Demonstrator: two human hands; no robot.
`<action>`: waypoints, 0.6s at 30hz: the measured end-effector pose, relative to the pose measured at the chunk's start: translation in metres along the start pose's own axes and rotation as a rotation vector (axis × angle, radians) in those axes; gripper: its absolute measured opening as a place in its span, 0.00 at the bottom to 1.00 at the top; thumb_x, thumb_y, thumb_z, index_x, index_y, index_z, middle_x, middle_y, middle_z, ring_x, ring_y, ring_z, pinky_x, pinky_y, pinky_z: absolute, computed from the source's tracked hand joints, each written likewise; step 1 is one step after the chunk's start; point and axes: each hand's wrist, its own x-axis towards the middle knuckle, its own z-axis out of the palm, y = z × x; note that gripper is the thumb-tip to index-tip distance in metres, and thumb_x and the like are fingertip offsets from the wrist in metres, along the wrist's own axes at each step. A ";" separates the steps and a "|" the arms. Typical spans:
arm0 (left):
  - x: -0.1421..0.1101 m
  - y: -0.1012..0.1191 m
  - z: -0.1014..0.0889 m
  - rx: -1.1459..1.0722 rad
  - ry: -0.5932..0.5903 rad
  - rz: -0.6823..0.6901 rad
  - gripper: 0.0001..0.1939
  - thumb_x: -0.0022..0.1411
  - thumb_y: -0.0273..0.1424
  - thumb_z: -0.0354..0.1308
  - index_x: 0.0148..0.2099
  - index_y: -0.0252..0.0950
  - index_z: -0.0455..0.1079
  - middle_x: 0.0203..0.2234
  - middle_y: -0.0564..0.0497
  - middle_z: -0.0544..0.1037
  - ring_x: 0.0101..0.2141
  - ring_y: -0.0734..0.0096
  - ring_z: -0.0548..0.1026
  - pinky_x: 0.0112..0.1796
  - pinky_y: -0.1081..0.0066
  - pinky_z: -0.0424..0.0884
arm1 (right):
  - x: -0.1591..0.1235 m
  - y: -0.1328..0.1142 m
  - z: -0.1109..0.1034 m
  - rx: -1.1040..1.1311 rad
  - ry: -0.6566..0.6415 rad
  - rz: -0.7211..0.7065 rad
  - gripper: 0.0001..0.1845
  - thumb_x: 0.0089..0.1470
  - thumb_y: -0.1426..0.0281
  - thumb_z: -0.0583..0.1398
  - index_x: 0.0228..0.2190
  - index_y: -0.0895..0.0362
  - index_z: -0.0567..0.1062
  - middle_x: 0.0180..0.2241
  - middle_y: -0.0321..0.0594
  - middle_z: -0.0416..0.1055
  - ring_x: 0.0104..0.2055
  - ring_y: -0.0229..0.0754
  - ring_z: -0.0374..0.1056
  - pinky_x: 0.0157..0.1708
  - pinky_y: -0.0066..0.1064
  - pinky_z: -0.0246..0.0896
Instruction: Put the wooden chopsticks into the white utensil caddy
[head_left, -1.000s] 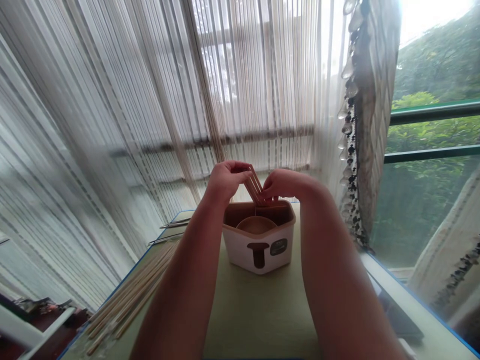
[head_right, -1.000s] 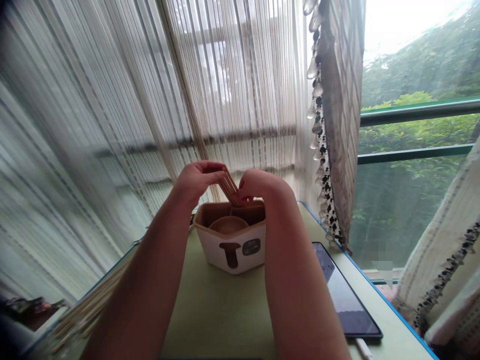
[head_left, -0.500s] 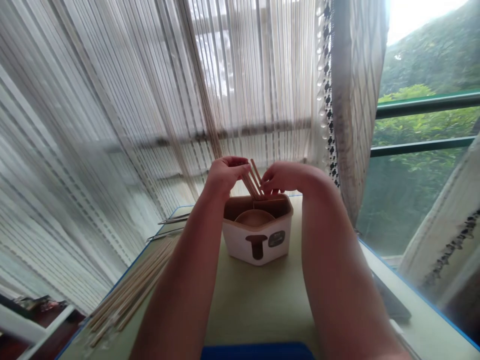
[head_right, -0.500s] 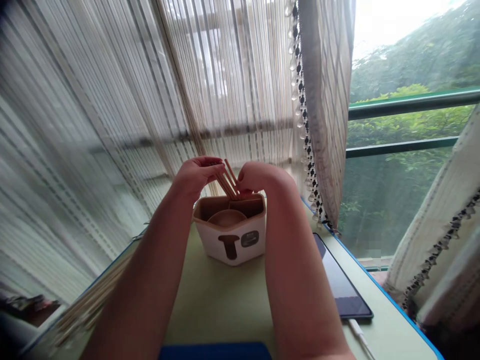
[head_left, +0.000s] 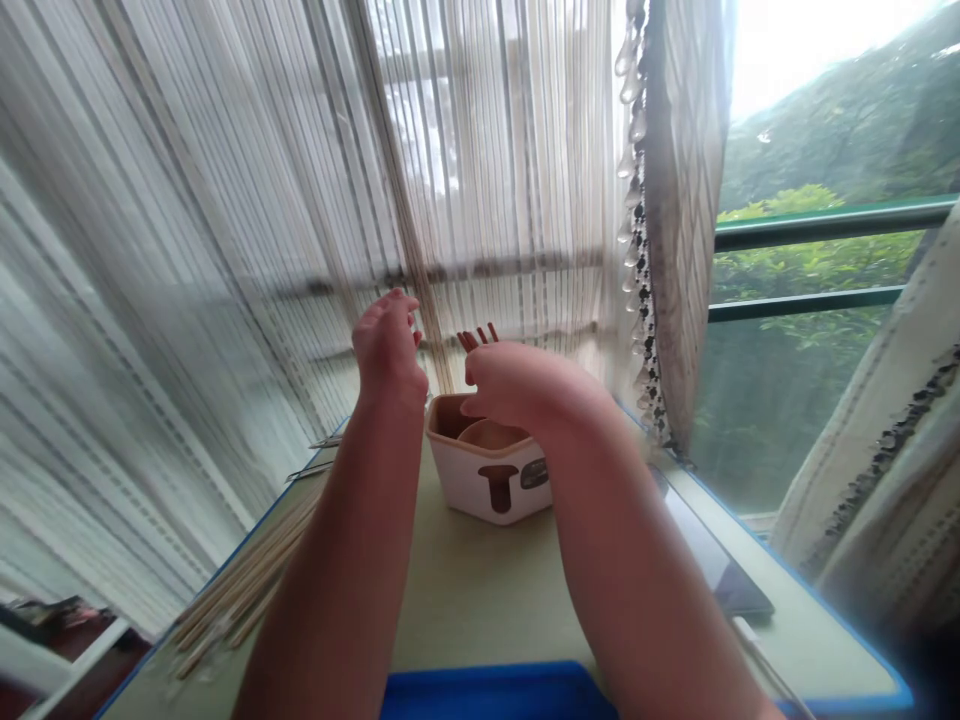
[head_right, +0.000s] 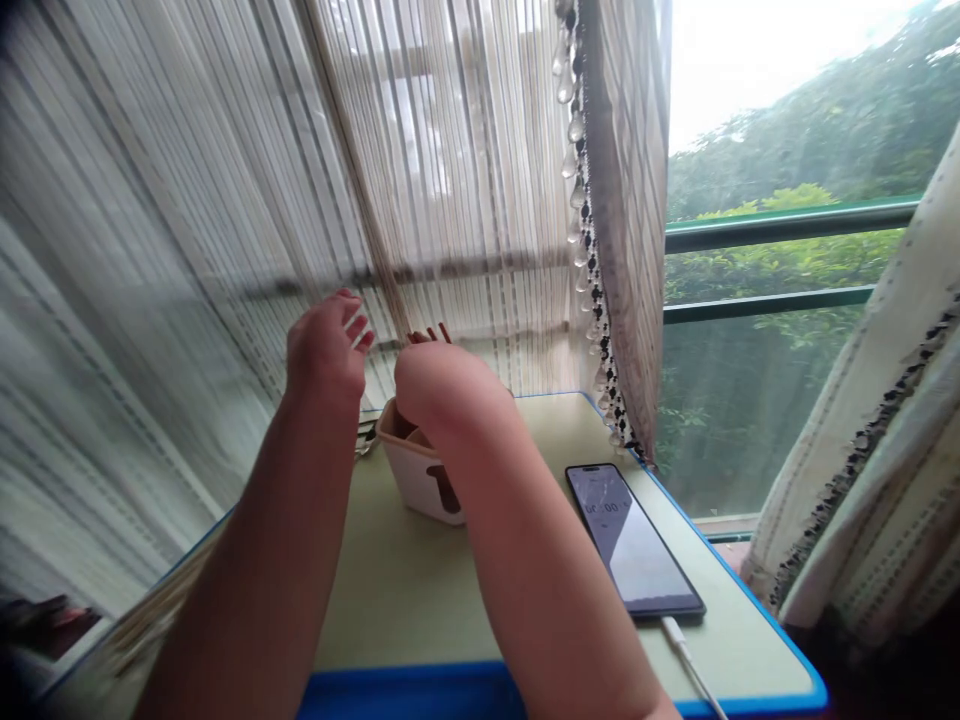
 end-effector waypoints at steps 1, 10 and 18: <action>-0.001 0.004 -0.008 0.000 0.053 0.012 0.16 0.52 0.30 0.53 0.46 0.38 0.66 0.44 0.50 0.72 0.41 0.71 0.71 0.39 0.68 0.69 | -0.004 -0.004 0.000 -0.018 -0.005 0.005 0.20 0.46 0.68 0.61 0.43 0.60 0.73 0.40 0.49 0.71 0.43 0.49 0.67 0.39 0.36 0.61; -0.064 -0.037 -0.145 0.861 -0.001 0.247 0.14 0.53 0.32 0.52 0.41 0.33 0.72 0.39 0.46 0.76 0.43 0.66 0.71 0.47 0.67 0.63 | -0.032 -0.046 0.060 -0.006 0.047 0.002 0.18 0.50 0.65 0.55 0.41 0.60 0.74 0.39 0.51 0.73 0.40 0.49 0.68 0.35 0.33 0.59; -0.133 -0.059 -0.206 1.466 -0.267 0.213 0.17 0.57 0.32 0.50 0.48 0.34 0.69 0.45 0.41 0.72 0.48 0.60 0.67 0.49 0.64 0.60 | -0.066 -0.062 0.173 0.304 0.089 0.006 0.20 0.55 0.64 0.51 0.47 0.59 0.69 0.40 0.47 0.71 0.42 0.44 0.67 0.41 0.29 0.57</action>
